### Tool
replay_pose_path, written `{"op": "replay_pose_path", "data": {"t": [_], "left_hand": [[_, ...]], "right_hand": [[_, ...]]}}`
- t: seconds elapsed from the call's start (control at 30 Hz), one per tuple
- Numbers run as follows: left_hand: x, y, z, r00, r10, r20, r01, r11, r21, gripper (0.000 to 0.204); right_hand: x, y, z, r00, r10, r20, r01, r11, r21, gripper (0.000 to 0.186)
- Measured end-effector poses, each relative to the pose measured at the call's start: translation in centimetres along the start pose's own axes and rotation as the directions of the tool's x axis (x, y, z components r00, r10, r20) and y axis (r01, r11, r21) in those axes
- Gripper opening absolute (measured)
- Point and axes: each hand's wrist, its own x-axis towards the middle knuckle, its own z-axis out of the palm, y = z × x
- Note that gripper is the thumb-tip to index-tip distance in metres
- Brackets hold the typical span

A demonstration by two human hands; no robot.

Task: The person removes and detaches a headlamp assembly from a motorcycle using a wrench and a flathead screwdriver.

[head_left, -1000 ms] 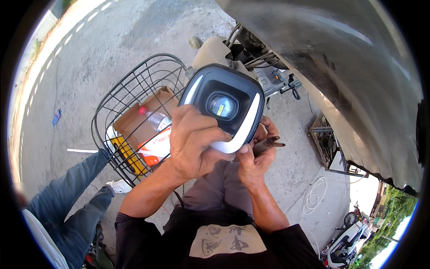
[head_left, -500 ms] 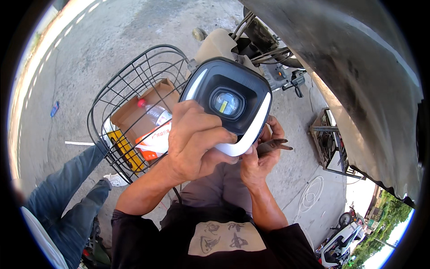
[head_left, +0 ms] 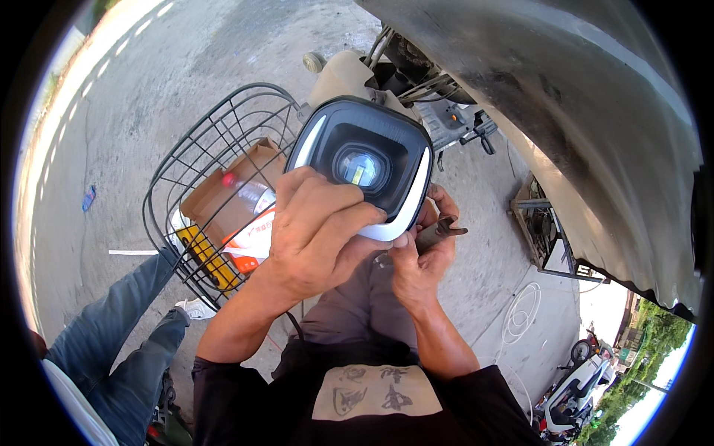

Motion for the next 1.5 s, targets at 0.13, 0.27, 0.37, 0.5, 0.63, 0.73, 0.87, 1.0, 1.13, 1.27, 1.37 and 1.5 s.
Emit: {"op": "replay_pose_path", "data": {"t": [0.13, 0.27, 0.37, 0.5, 0.63, 0.73, 0.87, 1.0, 1.13, 1.27, 1.37, 1.5], "left_hand": [[-0.6, -0.3, -0.2, 0.999, -0.048, -0.021, 0.047, 0.997, -0.057, 0.032], [-0.3, -0.5, 0.0, 0.996, -0.028, -0.088, 0.019, 0.995, -0.099, 0.033], [-0.1, -0.7, -0.2, 0.996, 0.001, -0.094, -0.012, 0.994, -0.110, 0.034], [0.0, -0.7, -0.3, 0.998, 0.009, -0.061, -0.015, 0.995, -0.100, 0.034], [-0.2, -1.0, 0.1, 0.995, 0.036, -0.097, -0.044, 0.996, -0.079, 0.037], [0.2, -0.5, -0.1, 0.995, 0.042, -0.091, -0.043, 0.999, -0.017, 0.036], [0.4, -0.2, -0.5, 0.998, -0.011, -0.060, 0.018, 0.993, 0.114, 0.042], [0.0, -1.3, -0.9, 0.999, -0.048, -0.022, 0.050, 0.996, 0.074, 0.050], [-0.1, -1.4, -1.1, 0.999, -0.030, -0.018, 0.031, 0.997, 0.067, 0.049], [-0.1, -1.4, -1.1, 0.999, -0.042, 0.008, 0.042, 0.997, 0.063, 0.047], [-0.8, -1.8, -0.7, 0.973, -0.211, -0.090, 0.205, 0.976, -0.075, 0.045], [-0.3, -1.2, -0.7, 0.985, -0.164, -0.059, 0.163, 0.986, -0.027, 0.044]], "right_hand": [[0.0, -0.3, 0.0, 1.000, 0.024, 0.007, -0.024, 0.999, -0.024, 0.077], [0.0, -0.6, 0.0, 0.999, 0.047, 0.002, -0.046, 0.999, -0.022, 0.078], [0.2, -0.7, 0.3, 0.998, 0.070, -0.003, -0.069, 0.997, 0.030, 0.079], [0.1, -1.2, 0.2, 0.993, 0.116, 0.001, -0.116, 0.991, 0.073, 0.081], [0.1, -1.5, 0.3, 0.993, 0.116, -0.006, -0.115, 0.991, 0.062, 0.081], [0.1, -1.5, 0.4, 0.992, 0.129, -0.012, -0.128, 0.991, 0.046, 0.081], [0.2, -1.8, 0.3, 0.990, 0.140, -0.010, -0.140, 0.989, 0.047, 0.081], [0.0, -1.6, 0.2, 0.993, 0.121, -0.004, -0.121, 0.992, 0.028, 0.080], [-0.1, -1.5, 0.1, 0.996, 0.093, 0.008, -0.093, 0.995, -0.026, 0.079], [0.0, -2.1, 0.0, 0.998, 0.069, 0.014, -0.067, 0.991, -0.114, 0.079], [0.7, -4.4, -1.2, 0.988, 0.065, 0.139, -0.024, 0.962, -0.273, 0.078], [0.4, -8.1, -3.6, 0.948, -0.064, 0.311, 0.272, 0.669, -0.692, 0.062]]}}
